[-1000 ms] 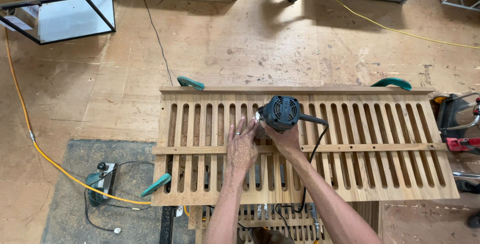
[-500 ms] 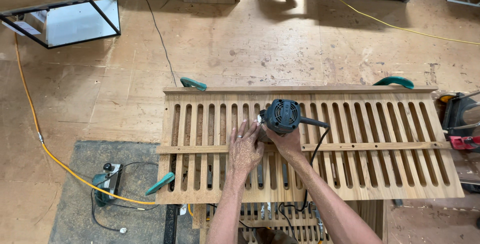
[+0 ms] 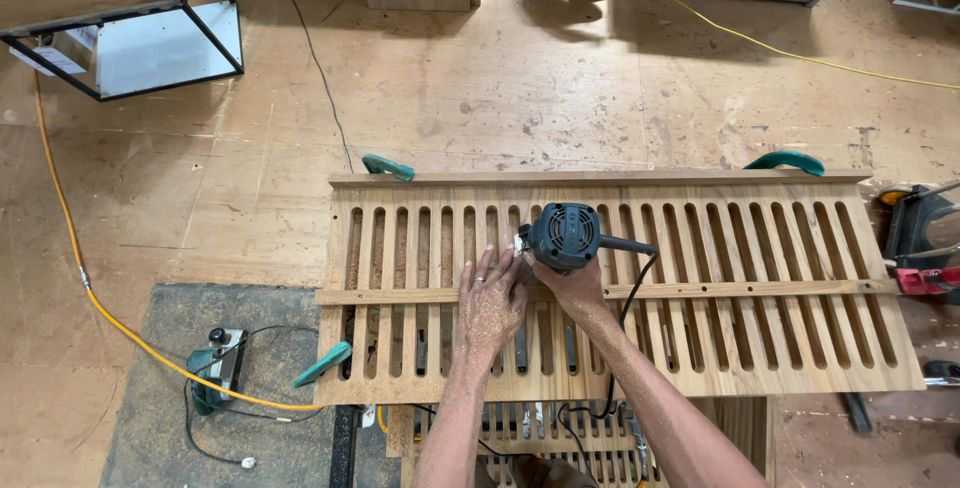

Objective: The person uses a handheld electric router to smooth the edges of elongated slots in a wooden slatted panel. The panel is clamped to a workbench. The person moves the router along the slots, generating sawdust.

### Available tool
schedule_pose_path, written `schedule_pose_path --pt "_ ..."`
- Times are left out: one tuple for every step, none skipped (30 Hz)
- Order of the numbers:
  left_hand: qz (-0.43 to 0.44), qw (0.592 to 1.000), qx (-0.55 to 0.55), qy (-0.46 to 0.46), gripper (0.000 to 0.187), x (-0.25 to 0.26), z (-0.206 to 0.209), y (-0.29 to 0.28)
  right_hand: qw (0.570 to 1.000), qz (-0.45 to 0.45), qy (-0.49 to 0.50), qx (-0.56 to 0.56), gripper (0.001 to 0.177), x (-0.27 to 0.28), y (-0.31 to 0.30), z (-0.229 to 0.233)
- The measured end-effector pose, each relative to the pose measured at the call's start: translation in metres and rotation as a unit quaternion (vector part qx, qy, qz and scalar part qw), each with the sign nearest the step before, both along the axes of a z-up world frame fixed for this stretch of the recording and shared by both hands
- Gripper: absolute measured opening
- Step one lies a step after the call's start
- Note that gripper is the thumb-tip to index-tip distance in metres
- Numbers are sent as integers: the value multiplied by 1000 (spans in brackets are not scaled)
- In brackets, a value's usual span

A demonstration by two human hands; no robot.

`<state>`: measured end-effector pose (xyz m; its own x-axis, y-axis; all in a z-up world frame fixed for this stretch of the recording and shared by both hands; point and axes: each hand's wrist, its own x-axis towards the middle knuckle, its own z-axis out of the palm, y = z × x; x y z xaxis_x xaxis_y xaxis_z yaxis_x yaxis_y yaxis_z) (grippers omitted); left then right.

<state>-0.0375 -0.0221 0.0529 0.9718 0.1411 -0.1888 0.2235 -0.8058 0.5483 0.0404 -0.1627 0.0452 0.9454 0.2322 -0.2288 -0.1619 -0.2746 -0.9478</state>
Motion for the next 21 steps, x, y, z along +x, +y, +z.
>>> schedule_pose_path --pt "-1 1000 0 -1 53 0 2 1 1000 -1 -1 0 84 0 2 3" --pt "-8 1000 -8 12 58 0 5 1 1000 -2 3 -6 84 0 4 6" --pt "-14 999 -16 26 63 -1 7 2 1000 -4 8 -13 84 -1 5 9" --pt "-16 999 -17 25 63 -2 3 3 1000 -5 7 -14 84 -3 3 11" --pt "-21 999 -26 24 70 -2 -2 5 1000 -3 3 -7 80 -3 3 13" --pt "-27 999 -34 22 78 -2 -6 8 1000 0 -1 -1 76 -4 3 16" --pt "-25 999 -34 22 78 -1 -12 9 1000 2 -2 -1 76 -2 1 8" --pt "-31 999 -36 21 80 0 -18 11 1000 -6 5 -7 80 1 -1 0" --pt "-39 998 -38 19 82 2 -24 12 1000 -14 12 -14 83 5 -3 -8" --pt "-39 998 -39 19 82 2 -27 12 1000 -14 12 -15 83 5 -4 -11" --pt "-37 998 -46 18 84 3 -30 12 1000 -9 2 -18 80 5 -4 -13" --pt "-36 998 -54 17 87 3 -33 12 1000 -5 -8 -22 76 5 -5 -15" --pt "-37 998 -55 18 87 2 -38 11 1000 -6 -7 -23 76 3 -3 -8" --pt "-35 998 -54 8 86 1 -43 11 1000 -5 -11 -25 75 1 0 -1" --pt "-32 998 -52 -4 85 1 -48 10 999 -5 -18 -26 74 1 2 7" --pt "-35 998 -53 -4 85 0 -45 9 999 -7 -18 -27 74 0 2 7" --pt "-21 998 -57 -20 94 0 -42 8 1000 -9 -17 -24 76 -1 1 7" --pt "-7 997 -62 -36 104 0 -40 7 1000 -11 -17 -21 79 -2 1 6" --pt "-8 997 -63 -34 104 1 -43 5 1000 -12 -16 -22 79 -2 2 8" --pt "-12 998 -43 -35 104 2 -47 4 999 -15 -15 -28 79 -2 4 10" --pt "-16 999 -23 -35 104 2 -50 3 999 -18 -15 -33 79 -1 6 12"
